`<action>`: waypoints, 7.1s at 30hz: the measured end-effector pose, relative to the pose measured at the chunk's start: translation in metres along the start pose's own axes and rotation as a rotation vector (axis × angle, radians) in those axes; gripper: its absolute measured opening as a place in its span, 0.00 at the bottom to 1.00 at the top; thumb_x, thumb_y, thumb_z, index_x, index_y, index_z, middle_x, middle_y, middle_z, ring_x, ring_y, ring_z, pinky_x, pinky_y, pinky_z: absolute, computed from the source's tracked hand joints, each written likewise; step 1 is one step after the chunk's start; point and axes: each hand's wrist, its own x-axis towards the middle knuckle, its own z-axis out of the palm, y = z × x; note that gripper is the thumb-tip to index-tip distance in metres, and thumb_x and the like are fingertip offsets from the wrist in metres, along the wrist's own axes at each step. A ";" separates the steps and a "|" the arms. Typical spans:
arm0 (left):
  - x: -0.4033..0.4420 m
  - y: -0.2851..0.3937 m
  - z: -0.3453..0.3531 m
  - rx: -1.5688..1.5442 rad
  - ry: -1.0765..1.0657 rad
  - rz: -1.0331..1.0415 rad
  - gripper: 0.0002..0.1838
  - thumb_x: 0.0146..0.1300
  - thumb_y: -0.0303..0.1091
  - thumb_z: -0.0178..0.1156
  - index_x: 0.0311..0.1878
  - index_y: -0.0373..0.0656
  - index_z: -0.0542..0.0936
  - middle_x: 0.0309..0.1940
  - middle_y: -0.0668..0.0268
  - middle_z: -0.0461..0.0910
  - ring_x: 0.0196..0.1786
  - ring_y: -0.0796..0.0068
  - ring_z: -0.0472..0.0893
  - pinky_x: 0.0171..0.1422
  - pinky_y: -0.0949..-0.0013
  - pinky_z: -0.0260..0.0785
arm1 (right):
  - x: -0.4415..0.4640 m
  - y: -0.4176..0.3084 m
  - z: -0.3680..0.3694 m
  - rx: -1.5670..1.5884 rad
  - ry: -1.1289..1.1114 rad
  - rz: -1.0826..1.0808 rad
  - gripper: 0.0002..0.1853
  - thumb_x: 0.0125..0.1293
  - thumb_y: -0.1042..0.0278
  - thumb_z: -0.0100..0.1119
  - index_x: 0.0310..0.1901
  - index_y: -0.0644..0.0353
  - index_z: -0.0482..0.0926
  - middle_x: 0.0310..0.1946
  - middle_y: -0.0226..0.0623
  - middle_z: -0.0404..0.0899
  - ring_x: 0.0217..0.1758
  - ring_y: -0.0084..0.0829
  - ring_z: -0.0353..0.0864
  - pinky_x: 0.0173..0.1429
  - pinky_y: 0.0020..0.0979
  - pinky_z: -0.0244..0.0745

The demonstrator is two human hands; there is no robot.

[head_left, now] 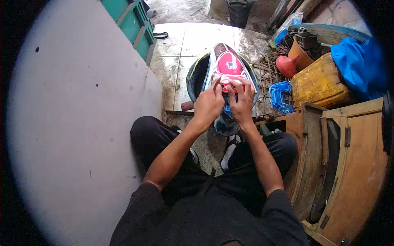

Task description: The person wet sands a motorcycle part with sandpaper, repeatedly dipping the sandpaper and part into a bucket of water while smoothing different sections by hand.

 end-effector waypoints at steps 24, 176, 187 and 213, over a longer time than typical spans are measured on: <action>0.016 -0.009 0.002 -0.084 0.000 -0.094 0.28 0.74 0.51 0.44 0.46 0.34 0.84 0.40 0.35 0.81 0.49 0.33 0.81 0.57 0.41 0.71 | -0.003 0.000 0.002 -0.012 0.005 0.007 0.16 0.72 0.52 0.57 0.55 0.50 0.80 0.60 0.43 0.70 0.69 0.54 0.61 0.74 0.51 0.54; 0.041 -0.016 0.012 -0.380 -0.122 -0.174 0.34 0.76 0.59 0.43 0.47 0.31 0.80 0.21 0.59 0.82 0.20 0.70 0.81 0.27 0.66 0.73 | 0.014 0.009 0.012 0.042 0.152 0.024 0.12 0.71 0.56 0.58 0.49 0.51 0.84 0.55 0.41 0.76 0.64 0.49 0.67 0.73 0.50 0.59; 0.036 0.002 0.021 -0.508 -0.071 -0.079 0.30 0.77 0.55 0.42 0.56 0.34 0.78 0.20 0.58 0.81 0.21 0.70 0.81 0.26 0.67 0.75 | 0.012 0.010 0.013 0.070 0.155 0.037 0.14 0.72 0.54 0.57 0.51 0.49 0.84 0.56 0.41 0.75 0.65 0.52 0.66 0.73 0.51 0.58; 0.023 -0.004 0.003 -0.353 -0.072 -0.124 0.28 0.77 0.50 0.44 0.43 0.31 0.80 0.18 0.61 0.79 0.16 0.69 0.78 0.24 0.64 0.71 | 0.013 0.009 0.014 0.087 0.146 0.068 0.12 0.71 0.56 0.58 0.50 0.50 0.84 0.57 0.39 0.75 0.65 0.50 0.66 0.72 0.48 0.59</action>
